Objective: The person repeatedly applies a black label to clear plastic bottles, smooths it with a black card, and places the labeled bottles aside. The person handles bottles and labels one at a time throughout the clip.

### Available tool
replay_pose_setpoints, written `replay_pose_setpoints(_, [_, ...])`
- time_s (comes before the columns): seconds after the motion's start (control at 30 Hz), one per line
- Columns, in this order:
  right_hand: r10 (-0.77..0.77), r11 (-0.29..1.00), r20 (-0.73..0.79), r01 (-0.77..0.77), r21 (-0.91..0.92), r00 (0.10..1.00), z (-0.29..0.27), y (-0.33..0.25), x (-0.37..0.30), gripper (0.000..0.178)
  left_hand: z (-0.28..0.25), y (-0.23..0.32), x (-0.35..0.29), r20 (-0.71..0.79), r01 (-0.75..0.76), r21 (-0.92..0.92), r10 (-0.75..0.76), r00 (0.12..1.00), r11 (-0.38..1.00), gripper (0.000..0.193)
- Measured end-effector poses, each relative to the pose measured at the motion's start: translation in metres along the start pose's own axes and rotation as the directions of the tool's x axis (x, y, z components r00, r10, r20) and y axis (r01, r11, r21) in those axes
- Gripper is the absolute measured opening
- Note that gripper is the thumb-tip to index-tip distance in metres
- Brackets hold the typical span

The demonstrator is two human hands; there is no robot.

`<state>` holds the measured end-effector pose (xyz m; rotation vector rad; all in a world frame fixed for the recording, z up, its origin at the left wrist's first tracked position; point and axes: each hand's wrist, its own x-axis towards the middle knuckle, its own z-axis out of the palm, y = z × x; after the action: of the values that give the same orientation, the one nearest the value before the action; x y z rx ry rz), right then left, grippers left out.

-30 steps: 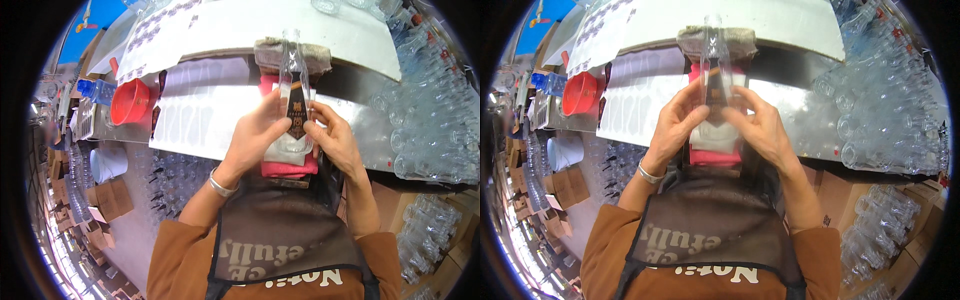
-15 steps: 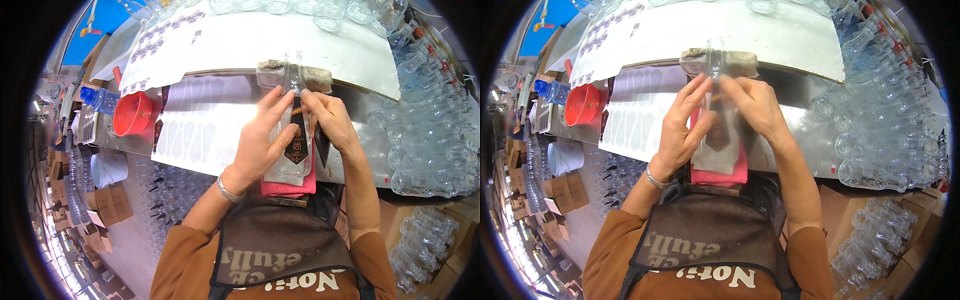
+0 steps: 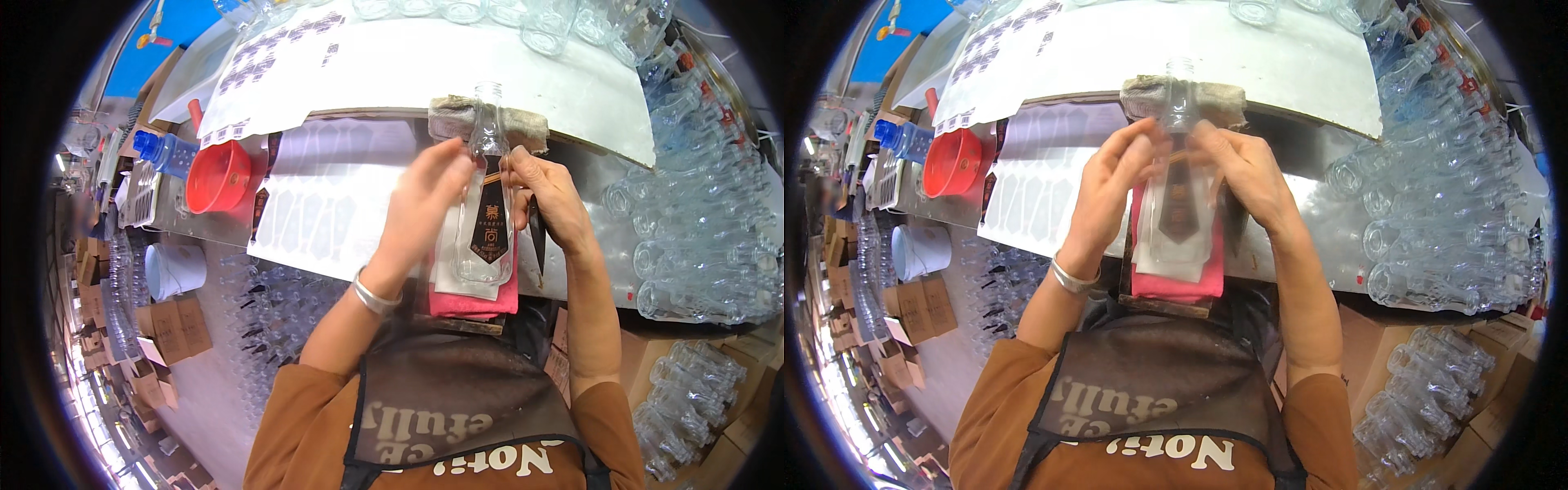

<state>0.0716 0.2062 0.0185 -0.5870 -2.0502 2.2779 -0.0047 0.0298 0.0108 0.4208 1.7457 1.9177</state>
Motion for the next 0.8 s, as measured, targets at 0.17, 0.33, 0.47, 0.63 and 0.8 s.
replay_pose_setpoints(0.17, [0.01, 0.985, 0.039, -0.003, -0.175, 0.999, -0.003, -0.006, -0.002, 0.051, 0.006, 0.002, 0.02, 0.049, 0.119, -0.015, -0.118, 0.992, 0.993, 0.053])
replay_pose_setpoints(0.33, [-0.06, 0.963, 0.025, 0.065, -0.263, 0.998, -0.003, 0.003, 0.001, 0.05, 0.012, 0.006, 0.017, 0.023, 0.117, 0.04, -0.118, 0.993, 0.992, 0.054])
replay_pose_setpoints(0.47, [-0.069, 0.972, 0.036, 0.075, -0.221, 0.997, -0.004, 0.005, 0.0, 0.051, 0.013, 0.006, 0.017, 0.017, 0.111, 0.02, -0.112, 0.994, 0.994, 0.056])
replay_pose_setpoints(0.63, [0.119, 0.851, -0.324, 0.071, 0.52, 0.938, -0.036, 0.054, -0.006, 0.061, 0.014, 0.009, 0.017, 0.018, 0.131, 0.024, -0.131, 0.991, 0.991, 0.058])
replay_pose_setpoints(0.8, [0.021, 0.871, -0.491, 0.225, 0.437, 0.871, -0.039, 0.064, -0.02, 0.04, 0.016, 0.007, 0.014, 0.022, 0.102, 0.001, -0.102, 0.995, 0.995, 0.058])
